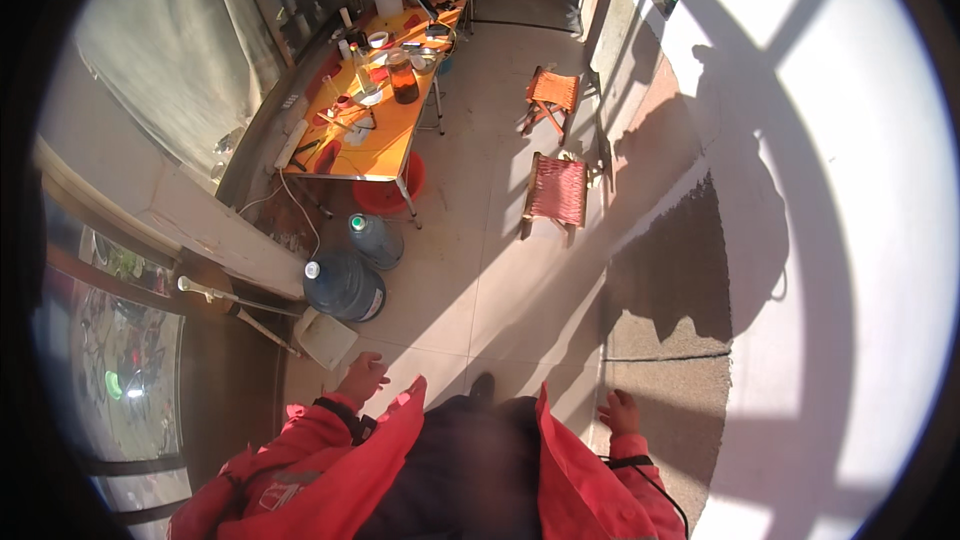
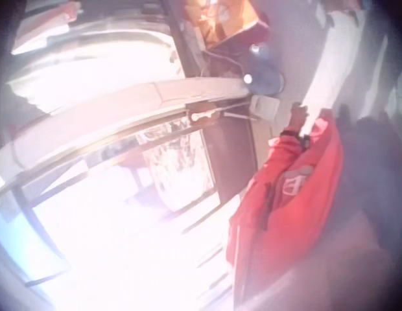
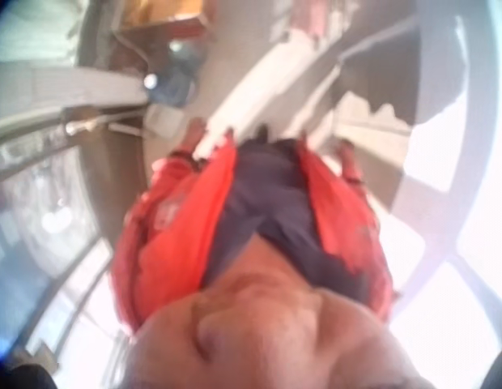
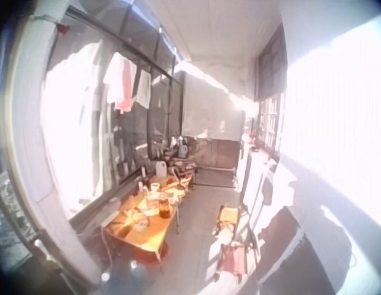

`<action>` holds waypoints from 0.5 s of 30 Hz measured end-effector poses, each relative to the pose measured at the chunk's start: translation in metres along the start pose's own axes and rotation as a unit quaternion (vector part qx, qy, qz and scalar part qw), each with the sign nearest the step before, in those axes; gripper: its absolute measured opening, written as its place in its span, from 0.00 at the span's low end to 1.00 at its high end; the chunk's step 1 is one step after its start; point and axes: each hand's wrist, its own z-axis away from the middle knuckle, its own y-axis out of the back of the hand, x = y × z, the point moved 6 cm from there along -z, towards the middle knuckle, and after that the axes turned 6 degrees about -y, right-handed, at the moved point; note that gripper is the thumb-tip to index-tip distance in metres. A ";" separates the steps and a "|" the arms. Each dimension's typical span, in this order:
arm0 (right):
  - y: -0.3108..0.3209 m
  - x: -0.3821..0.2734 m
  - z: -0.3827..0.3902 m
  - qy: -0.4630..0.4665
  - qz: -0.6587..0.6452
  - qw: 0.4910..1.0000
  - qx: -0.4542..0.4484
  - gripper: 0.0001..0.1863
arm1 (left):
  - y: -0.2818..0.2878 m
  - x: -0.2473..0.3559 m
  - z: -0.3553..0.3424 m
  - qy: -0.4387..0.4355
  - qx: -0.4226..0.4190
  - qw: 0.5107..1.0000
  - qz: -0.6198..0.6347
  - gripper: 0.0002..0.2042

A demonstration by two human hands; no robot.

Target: The person retrieves a multi-tool from a table, walks outside, and sits on a low stool to work on a bicycle fork. They use the multi-tool to loosen and remove a bolt from the fork, then reinsert and tighten the bolt.

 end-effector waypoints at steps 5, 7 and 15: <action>-0.045 -0.115 -0.089 0.007 0.019 0.999 -0.026 0.28 | 0.011 0.053 -0.074 0.012 0.039 0.999 0.024 0.25; -0.066 -0.166 -0.134 0.011 0.022 0.999 -0.036 0.27 | 0.008 0.073 -0.109 0.027 0.063 0.997 0.045 0.25; -0.171 -0.389 -0.272 0.045 0.041 0.994 -0.093 0.28 | 0.016 0.165 -0.227 0.040 0.144 0.985 0.087 0.26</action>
